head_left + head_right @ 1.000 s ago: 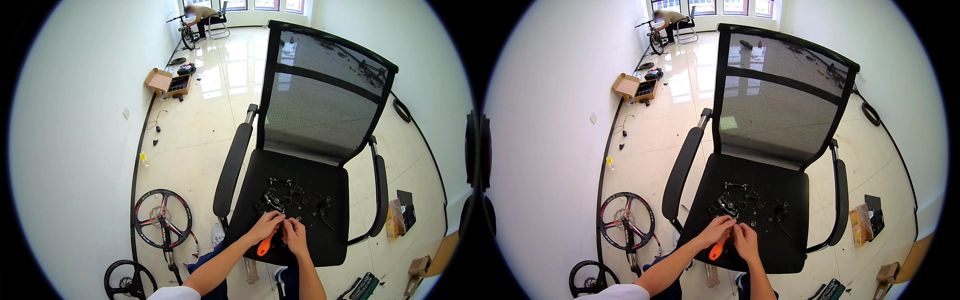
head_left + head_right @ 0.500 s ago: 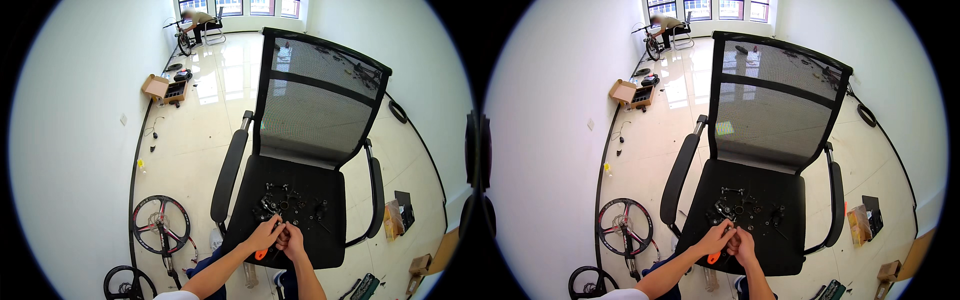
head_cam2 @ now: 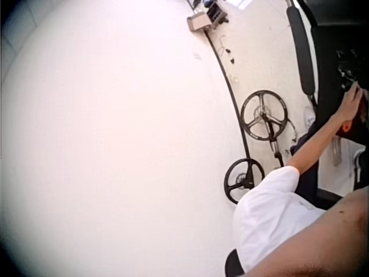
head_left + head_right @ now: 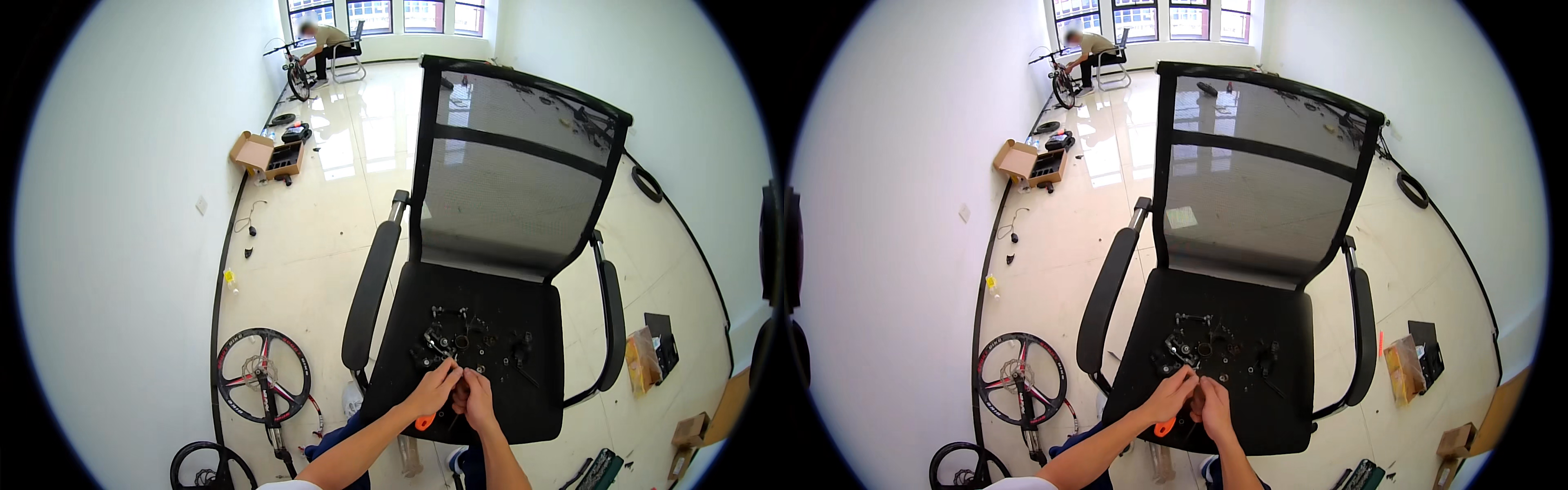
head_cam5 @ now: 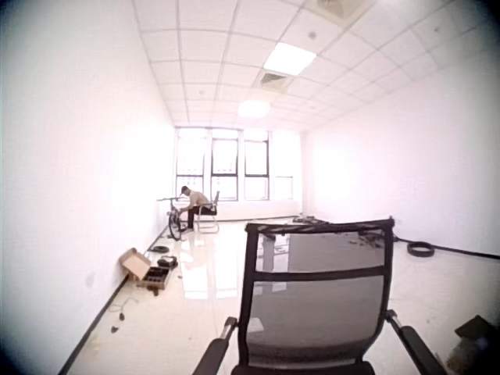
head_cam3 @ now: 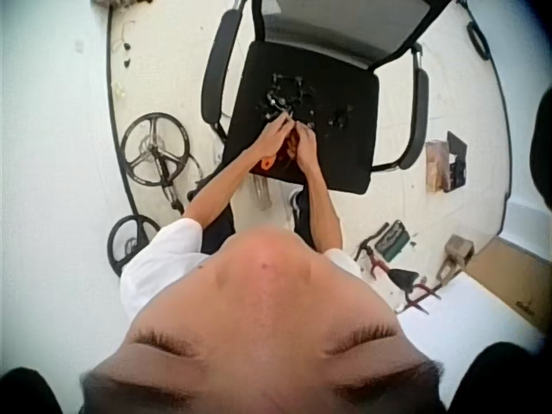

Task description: The person assembles small mechanical parts on a black office chair using an orange-handled screwdriver. They repeatedly pick up components, align them, and tighten screws while other parts remain scattered on the chair seat.

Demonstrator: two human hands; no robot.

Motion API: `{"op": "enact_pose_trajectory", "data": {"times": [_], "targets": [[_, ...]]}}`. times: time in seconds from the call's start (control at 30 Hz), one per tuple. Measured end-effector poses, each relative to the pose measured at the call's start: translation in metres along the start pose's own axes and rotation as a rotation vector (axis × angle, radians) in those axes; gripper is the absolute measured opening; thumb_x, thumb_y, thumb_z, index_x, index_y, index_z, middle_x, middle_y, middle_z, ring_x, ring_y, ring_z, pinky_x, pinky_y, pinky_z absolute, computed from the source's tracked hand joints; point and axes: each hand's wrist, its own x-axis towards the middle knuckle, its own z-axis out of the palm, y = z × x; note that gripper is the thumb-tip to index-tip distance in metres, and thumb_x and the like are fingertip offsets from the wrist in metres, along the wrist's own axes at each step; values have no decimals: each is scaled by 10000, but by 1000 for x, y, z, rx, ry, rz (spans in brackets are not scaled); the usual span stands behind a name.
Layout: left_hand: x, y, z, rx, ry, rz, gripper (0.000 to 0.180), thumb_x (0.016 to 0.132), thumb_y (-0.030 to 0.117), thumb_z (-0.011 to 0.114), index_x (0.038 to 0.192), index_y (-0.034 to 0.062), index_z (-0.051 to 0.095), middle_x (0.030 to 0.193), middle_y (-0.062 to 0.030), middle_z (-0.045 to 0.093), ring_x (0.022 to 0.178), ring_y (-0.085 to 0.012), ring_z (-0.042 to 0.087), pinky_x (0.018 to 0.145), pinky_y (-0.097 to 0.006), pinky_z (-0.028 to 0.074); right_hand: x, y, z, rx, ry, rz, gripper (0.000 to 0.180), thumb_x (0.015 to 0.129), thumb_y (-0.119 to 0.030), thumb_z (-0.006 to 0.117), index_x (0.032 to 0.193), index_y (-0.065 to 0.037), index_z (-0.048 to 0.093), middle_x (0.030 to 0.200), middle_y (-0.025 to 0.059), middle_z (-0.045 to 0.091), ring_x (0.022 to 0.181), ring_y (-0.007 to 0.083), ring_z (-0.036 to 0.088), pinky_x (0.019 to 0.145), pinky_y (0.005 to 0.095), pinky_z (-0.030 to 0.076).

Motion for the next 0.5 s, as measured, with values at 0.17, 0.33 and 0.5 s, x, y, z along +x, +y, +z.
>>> {"op": "enact_pose_trajectory", "data": {"times": [0.17, 0.33, 0.5], "targets": [[2, 2, -1, 20, 14, -6, 215, 1033, 255, 457, 966, 51, 464, 667, 12, 462, 618, -72, 407, 562, -252, 376, 0, -2, 0, 80, -19, 84, 363, 1015, -307, 418, 695, -137, 402, 551, -41, 270, 429, 84, 232, 398, 253, 181], [-1, 8, 0, 10, -44, 3, 225, 1034, 242, 452, 951, 33, 463, 705, -45, 583, 654, -99, 559, 617, -262, 459, -3, -2, -6, 206, -64, 153, 395, 1007, -312, 415, 652, -140, 384, 526, -40, 246, 415, 87, 220, 393, 256, 169], [0, 4, 1, 59, -18, 27, 251, 1036, 250, 449, 933, 21, 469, 739, -95, 649, 676, -150, 644, 647, -288, 506, -2, -1, -1, 66, -15, 50, 390, 1006, -307, 416, 660, -129, 390, 535, -41, 267, 413, 81, 228, 390, 257, 165]]}}
